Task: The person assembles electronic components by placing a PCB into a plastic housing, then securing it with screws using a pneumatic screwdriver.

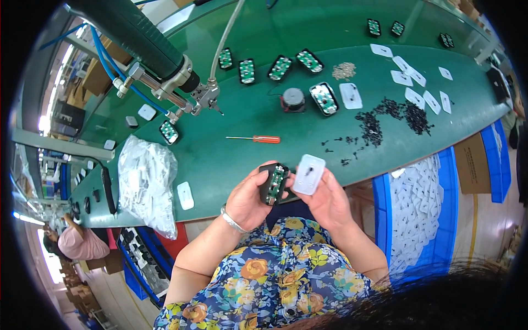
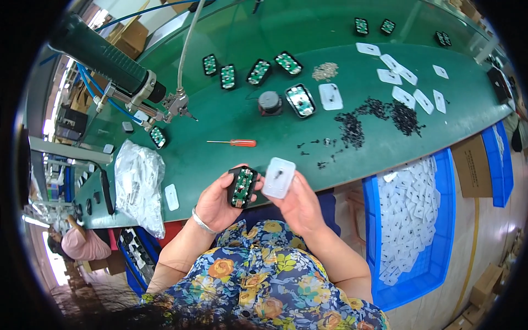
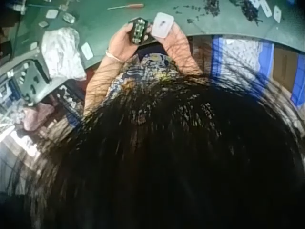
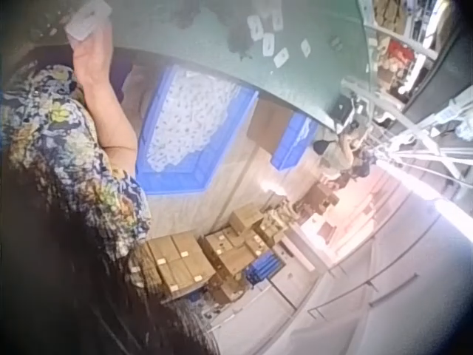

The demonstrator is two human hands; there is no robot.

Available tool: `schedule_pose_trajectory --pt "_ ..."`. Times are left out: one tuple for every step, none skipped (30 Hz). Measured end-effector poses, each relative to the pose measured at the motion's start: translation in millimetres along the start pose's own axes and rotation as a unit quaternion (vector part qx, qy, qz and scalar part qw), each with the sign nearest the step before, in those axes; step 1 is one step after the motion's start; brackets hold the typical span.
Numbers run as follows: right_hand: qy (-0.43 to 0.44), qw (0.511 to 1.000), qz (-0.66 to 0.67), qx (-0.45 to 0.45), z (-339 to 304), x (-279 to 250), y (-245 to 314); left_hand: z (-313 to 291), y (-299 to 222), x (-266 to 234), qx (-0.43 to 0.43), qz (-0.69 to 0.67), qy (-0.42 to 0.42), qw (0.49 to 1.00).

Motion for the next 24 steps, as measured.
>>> schedule_pose_trajectory --pt "0.018 1.0 0.008 0.016 8 8 -13 -7 -11 -3 0.034 -0.007 -0.008 0.999" --pt "0.029 0.999 -0.013 0.038 14 10 -27 -15 -22 -9 0.057 0.023 -0.032 0.998" --pt "0.035 0.998 -0.011 0.043 19 16 -34 -19 -26 -15 0.064 0.024 -0.037 0.997" --pt "0.064 0.996 0.006 0.055 23 26 -42 -25 -38 -25 0.097 0.179 -0.072 0.976" --pt "0.093 0.993 0.023 0.066 26 35 -49 -31 -51 -28 0.125 0.329 -0.106 0.93" --pt "0.078 0.994 -0.001 0.075 29 34 -58 -33 -56 -19 0.177 0.322 -0.075 0.927" --pt "0.08 0.994 -0.002 0.08 32 38 -62 -37 -58 -20 0.186 0.396 -0.093 0.894" --pt "0.108 0.991 -0.019 0.08 34 47 -63 -40 -65 -18 0.205 0.535 -0.119 0.811" --pt "0.136 0.987 -0.036 0.079 36 56 -64 -42 -70 -13 0.215 0.66 -0.14 0.706" --pt "0.132 0.987 -0.047 0.081 37 59 -67 -42 -72 -11 0.215 0.658 -0.143 0.707" --pt "0.132 0.987 -0.048 0.083 38 59 -70 -43 -75 -7 0.206 0.682 -0.164 0.682" --pt "0.145 0.985 -0.055 0.078 39 61 -72 -43 -77 -5 0.195 0.705 -0.183 0.656" --pt "0.159 0.983 -0.062 0.073 39 63 -74 -42 -76 -6 0.195 0.704 -0.184 0.657" --pt "0.158 0.983 -0.063 0.074 39 63 -77 -43 -77 -6 0.204 0.706 -0.192 0.65" --pt "0.162 0.981 -0.068 0.076 39 63 -79 -43 -78 -6 0.213 0.708 -0.2 0.643" --pt "0.165 0.981 -0.073 0.077 39 62 -81 -42 -77 -8 0.213 0.707 -0.199 0.644" --pt "0.164 0.981 -0.073 0.077 38 62 -81 -41 -77 -9 0.212 0.706 -0.197 0.646" --pt "0.164 0.98 -0.079 0.076 38 62 -80 -40 -76 -10 0.212 0.704 -0.196 0.648" --pt "0.164 0.98 -0.085 0.074 38 62 -80 -39 -76 -10 0.211 0.704 -0.195 0.649" --pt "0.163 0.98 -0.085 0.073 38 61 -79 -38 -75 -9 0.215 0.706 -0.191 0.647" --pt "0.182 0.976 -0.097 0.064 38 62 -77 -38 -75 -7 0.219 0.708 -0.188 0.645" --pt "0.202 0.972 -0.109 0.055 37 64 -76 -39 -73 -9 0.218 0.707 -0.189 0.645" --pt "0.202 0.972 -0.109 0.056 37 63 -77 -38 -70 -15 0.193 0.698 -0.19 0.663" --pt "0.203 0.968 -0.139 0.046 36 62 -76 -37 -67 -21 0.168 0.688 -0.192 0.68"
Point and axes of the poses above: each hand's wrist, its own z-axis towards the middle knuckle, its own x-axis out of the palm, y = z × x, the point moved 9 cm from there along z, towards the middle knuckle, and after that the axes turned 9 degrees about y, right-handed, at the moved point
